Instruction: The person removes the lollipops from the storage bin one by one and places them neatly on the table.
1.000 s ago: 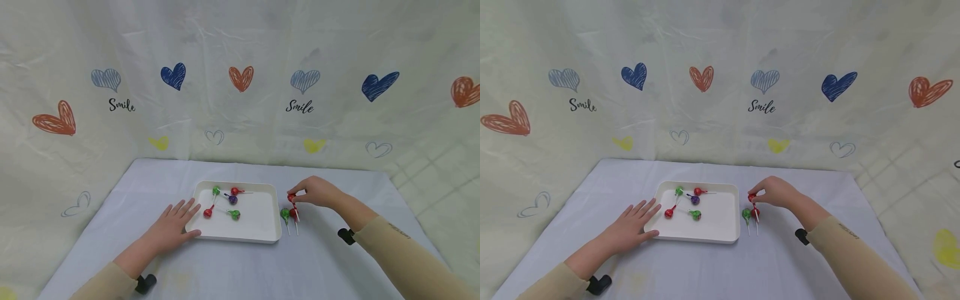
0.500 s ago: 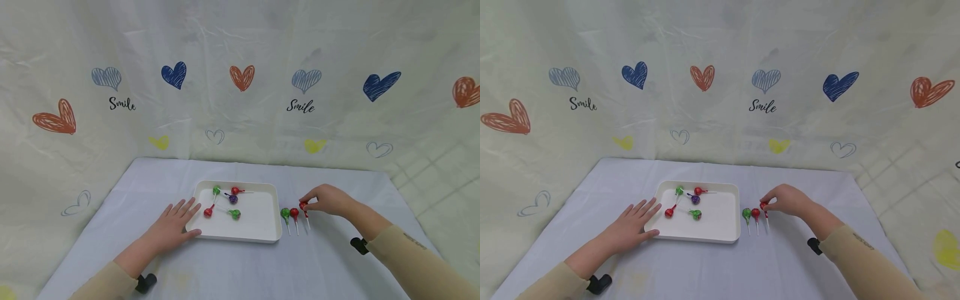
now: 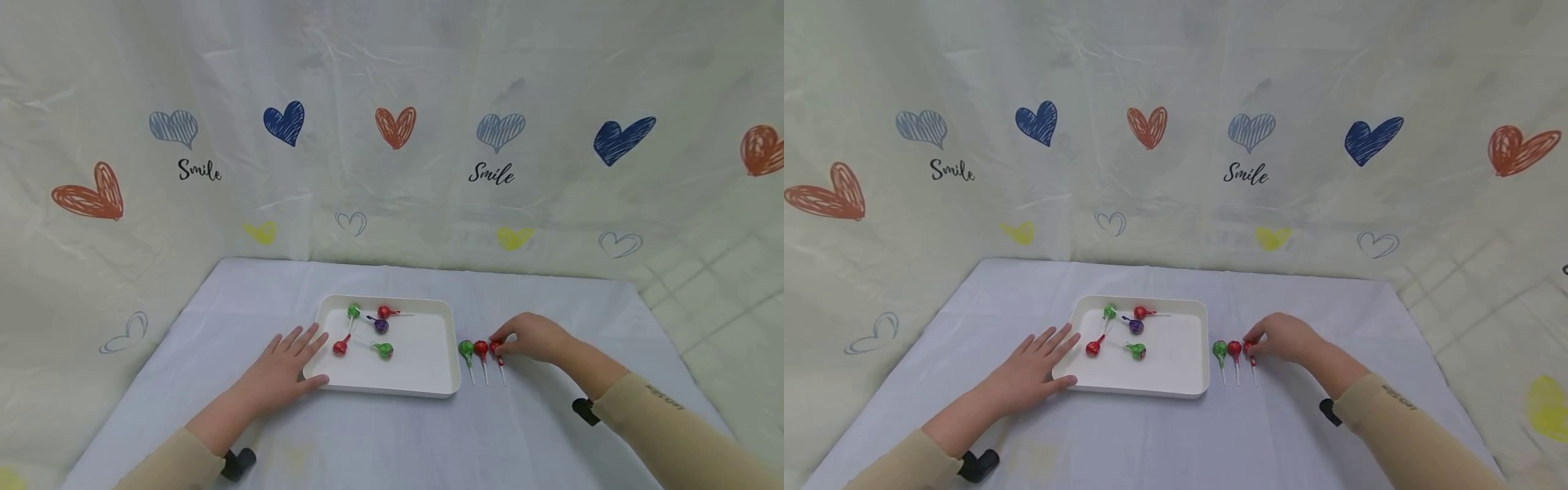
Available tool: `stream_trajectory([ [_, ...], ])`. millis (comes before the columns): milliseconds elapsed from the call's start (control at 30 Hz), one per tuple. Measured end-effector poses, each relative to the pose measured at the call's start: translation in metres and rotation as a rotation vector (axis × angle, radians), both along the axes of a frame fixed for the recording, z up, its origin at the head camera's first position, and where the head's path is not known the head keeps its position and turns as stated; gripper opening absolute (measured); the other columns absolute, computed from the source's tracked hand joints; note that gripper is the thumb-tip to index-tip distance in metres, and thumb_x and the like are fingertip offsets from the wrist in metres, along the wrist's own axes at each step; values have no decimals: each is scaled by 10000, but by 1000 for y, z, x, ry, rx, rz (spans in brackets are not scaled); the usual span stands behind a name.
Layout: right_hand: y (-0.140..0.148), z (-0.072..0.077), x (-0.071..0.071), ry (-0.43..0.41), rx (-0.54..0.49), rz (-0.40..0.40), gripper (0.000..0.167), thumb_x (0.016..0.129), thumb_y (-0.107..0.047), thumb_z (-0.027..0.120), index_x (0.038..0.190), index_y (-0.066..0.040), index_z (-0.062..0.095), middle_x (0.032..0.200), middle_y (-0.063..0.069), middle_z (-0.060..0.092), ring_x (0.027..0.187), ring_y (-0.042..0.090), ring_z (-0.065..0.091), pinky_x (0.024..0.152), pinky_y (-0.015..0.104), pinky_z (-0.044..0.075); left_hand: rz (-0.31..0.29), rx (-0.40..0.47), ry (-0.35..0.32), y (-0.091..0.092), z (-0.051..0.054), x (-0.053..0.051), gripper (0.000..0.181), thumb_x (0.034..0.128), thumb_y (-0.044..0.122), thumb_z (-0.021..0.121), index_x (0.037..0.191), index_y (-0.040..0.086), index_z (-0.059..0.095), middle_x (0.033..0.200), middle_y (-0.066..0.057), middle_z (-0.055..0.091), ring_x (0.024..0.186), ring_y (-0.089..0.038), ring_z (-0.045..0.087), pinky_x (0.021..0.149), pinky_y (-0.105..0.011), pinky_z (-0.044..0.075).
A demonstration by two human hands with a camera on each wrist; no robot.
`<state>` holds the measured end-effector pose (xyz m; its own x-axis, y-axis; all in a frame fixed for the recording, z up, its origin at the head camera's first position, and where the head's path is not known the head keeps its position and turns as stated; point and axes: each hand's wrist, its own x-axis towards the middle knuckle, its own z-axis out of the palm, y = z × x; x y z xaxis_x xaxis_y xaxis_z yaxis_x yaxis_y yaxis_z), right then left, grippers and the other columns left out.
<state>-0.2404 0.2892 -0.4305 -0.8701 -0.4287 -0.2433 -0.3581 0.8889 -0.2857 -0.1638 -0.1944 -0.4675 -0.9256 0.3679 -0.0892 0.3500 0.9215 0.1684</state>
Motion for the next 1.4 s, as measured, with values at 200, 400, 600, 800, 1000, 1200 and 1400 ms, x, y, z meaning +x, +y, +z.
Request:
stream_trajectory([
  [200, 0, -2, 1, -1, -3, -11, 244, 843, -341, 789, 1057, -222, 793, 1047, -49, 734, 1063, 245, 647, 930, 503, 510, 3, -2, -2, 0, 1, 0, 867, 898, 715, 497, 1590, 261, 238, 1661, -16, 140, 1509, -335, 130, 1184, -602, 104],
  [400, -1, 0, 1, -18, -7, -23, 331, 849, -366, 780, 1146, -221, 763, 1118, -24, 723, 1138, 291, 620, 961, 538, 490, 2, -2, 1, 0, 2, 1, 867, 898, 700, 516, 1588, 247, 249, 1659, -30, 152, 1506, -342, 139, 1182, -606, 111],
  [600, 3, 2, 0, -43, -29, -43, 344, 859, -350, 776, 1178, -224, 749, 1139, -20, 717, 1166, 299, 605, 967, 541, 489, 1, 3, 15, -1, -1, 1, 875, 893, 725, 494, 1588, 254, 247, 1656, -28, 167, 1502, -337, 155, 1181, -600, 121],
  [800, 7, 0, 0, -48, -35, -28, 266, 867, -287, 772, 1124, -220, 771, 1117, -27, 723, 1126, 275, 628, 945, 514, 511, 2, 6, 15, 0, 1, 2, 868, 899, 706, 510, 1586, 242, 255, 1654, -37, 177, 1501, -344, 159, 1179, -603, 129],
  [1000, 5, -2, 1, -30, -37, -5, 218, 873, -251, 767, 1085, -209, 784, 1082, -26, 730, 1083, 258, 644, 933, 503, 519, 7, -2, -6, 2, 5, 3, 857, 905, 688, 520, 1587, 242, 253, 1656, -33, 168, 1503, -346, 153, 1179, -607, 125],
  [1200, 3, -2, 4, 1, -52, 10, 206, 880, -234, 758, 1083, -216, 783, 1078, -28, 728, 1041, 243, 650, 891, 484, 540, 10, -2, -9, 2, 5, 2, 859, 904, 690, 518, 1588, 246, 248, 1657, -33, 161, 1503, -348, 149, 1179, -609, 120],
  [1400, 4, -3, 2, -25, -64, -18, 313, 889, -248, 750, 1202, -240, 738, 1143, -17, 710, 1074, 241, 628, 901, 474, 539, 16, 1, -18, 2, 5, 2, 858, 904, 687, 524, 1588, 247, 251, 1656, -29, 163, 1504, -346, 147, 1182, -605, 115],
])
